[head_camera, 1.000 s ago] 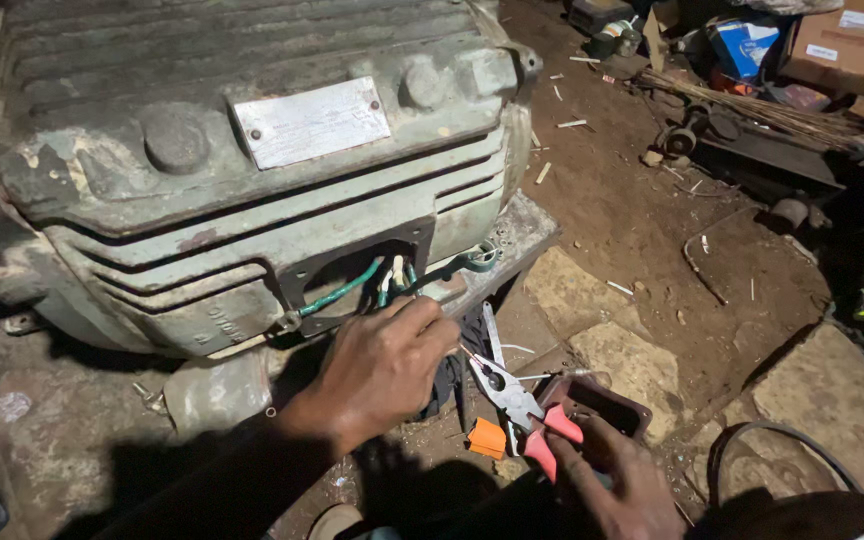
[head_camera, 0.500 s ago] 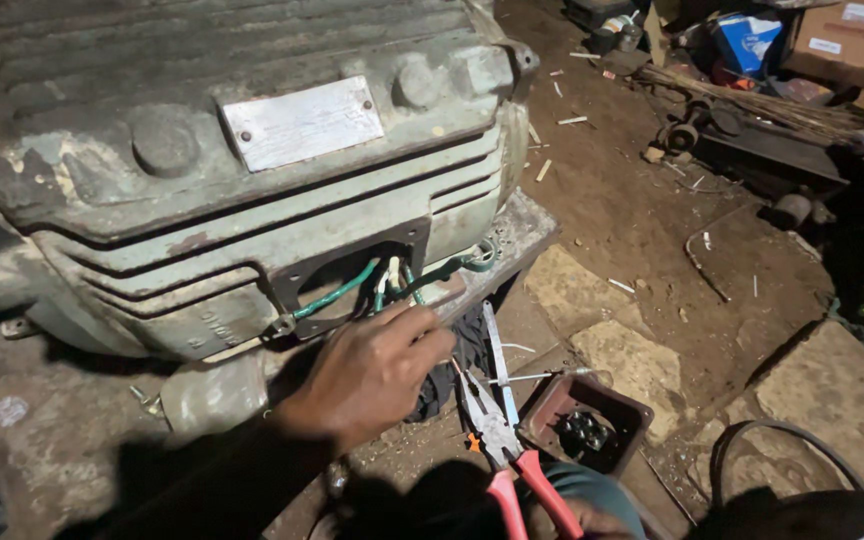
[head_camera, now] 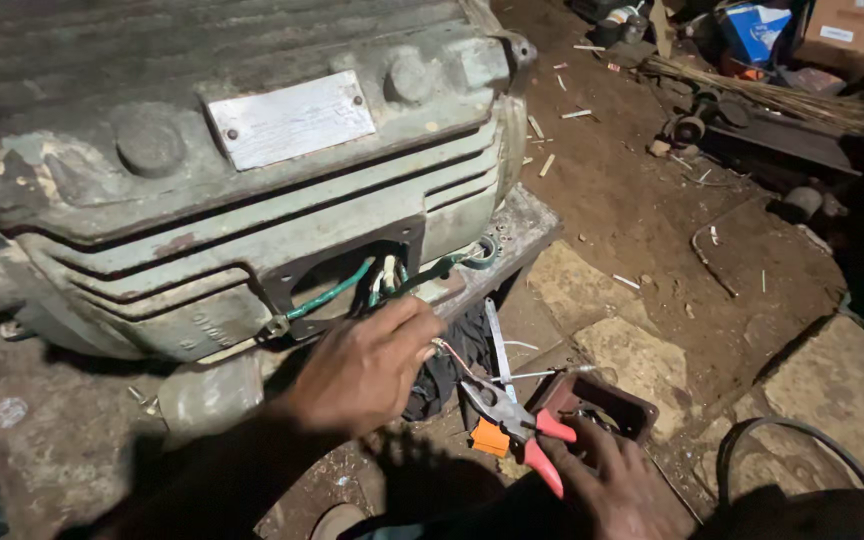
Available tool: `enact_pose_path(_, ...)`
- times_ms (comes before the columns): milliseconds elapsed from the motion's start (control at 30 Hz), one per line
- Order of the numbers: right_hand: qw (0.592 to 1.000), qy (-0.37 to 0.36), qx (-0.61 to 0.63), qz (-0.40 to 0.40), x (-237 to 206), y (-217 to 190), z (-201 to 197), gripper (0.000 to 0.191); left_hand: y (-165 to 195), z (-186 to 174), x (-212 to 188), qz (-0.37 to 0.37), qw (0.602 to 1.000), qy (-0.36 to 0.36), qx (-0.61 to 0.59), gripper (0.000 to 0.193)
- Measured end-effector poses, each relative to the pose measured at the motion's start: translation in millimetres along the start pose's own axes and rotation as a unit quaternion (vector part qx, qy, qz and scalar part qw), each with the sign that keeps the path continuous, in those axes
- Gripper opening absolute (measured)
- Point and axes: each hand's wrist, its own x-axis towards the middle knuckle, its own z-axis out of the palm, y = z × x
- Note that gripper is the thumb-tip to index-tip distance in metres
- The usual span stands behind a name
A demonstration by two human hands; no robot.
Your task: The person strips insulation from several wires connected to a motor using pliers, then twists the exposed strands together by hand. The person repeats this process on multiple wires throughout the clip.
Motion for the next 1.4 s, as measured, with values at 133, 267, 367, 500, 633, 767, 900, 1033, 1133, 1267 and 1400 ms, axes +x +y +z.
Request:
enact_pose_path(133,0.999,-0.043,0.019,0.007,1.5,-15.1,-18.0,0.091,0.6,-3.7,-1.2,0.04,0.999,0.009,-0.018,0.02)
enact_pose_path(267,0.997,0.032,0.064,0.013,5.4,-26.3,-21.8,0.091,6.0,-8.3,-0.3,0.008,1.0,-0.021,0.0,0.022)
enact_pose_path(367,0.993,0.073,0.09,0.004,4.5,-26.0,-14.3,0.093,10.3,-10.9,0.0,-0.06,0.996,-0.063,-0.02,0.037)
enact_pose_path(500,0.996,0.046,0.075,0.022,3.2,-19.6,5.9,0.096,10.5,-14.2,-0.1,-0.137,0.984,-0.11,-0.016,0.045)
enact_pose_path(633,0.982,0.128,0.141,0.016,8.4,-18.9,18.1,0.068,15.6,-10.6,-9.3,0.049,0.991,0.128,0.005,0.04)
enact_pose_path(767,0.887,0.113,0.437,0.1,5.8,-23.9,-2.4,0.082,15.8,-11.0,-19.3,-0.215,0.965,0.071,-0.132,0.023)
enact_pose_path(900,0.883,0.128,0.436,0.113,33.2,-11.9,-42.1,0.075,4.8,-6.5,-7.5,-0.317,0.858,0.117,-0.386,0.029)
enact_pose_path(1033,0.891,0.156,0.357,0.233,92.0,2.3,-65.5,0.065,-8.2,3.7,4.8,-0.348,0.815,0.093,-0.453,0.034)
enact_pose_path(1133,0.917,0.218,0.273,0.193,137.2,16.9,-76.7,0.062,-14.2,13.7,9.7,-0.352,0.832,0.084,-0.419,0.036)
enact_pose_path(1267,0.938,0.186,0.164,0.242,181.2,23.2,-84.0,0.053,-22.2,23.1,10.0,-0.353,0.85,0.097,-0.379,0.028)
enact_pose_path(1400,0.942,0.162,0.128,0.263,210.6,26.4,-88.5,0.042,-29.7,26.5,6.6,-0.299,0.834,0.105,-0.452,0.02)
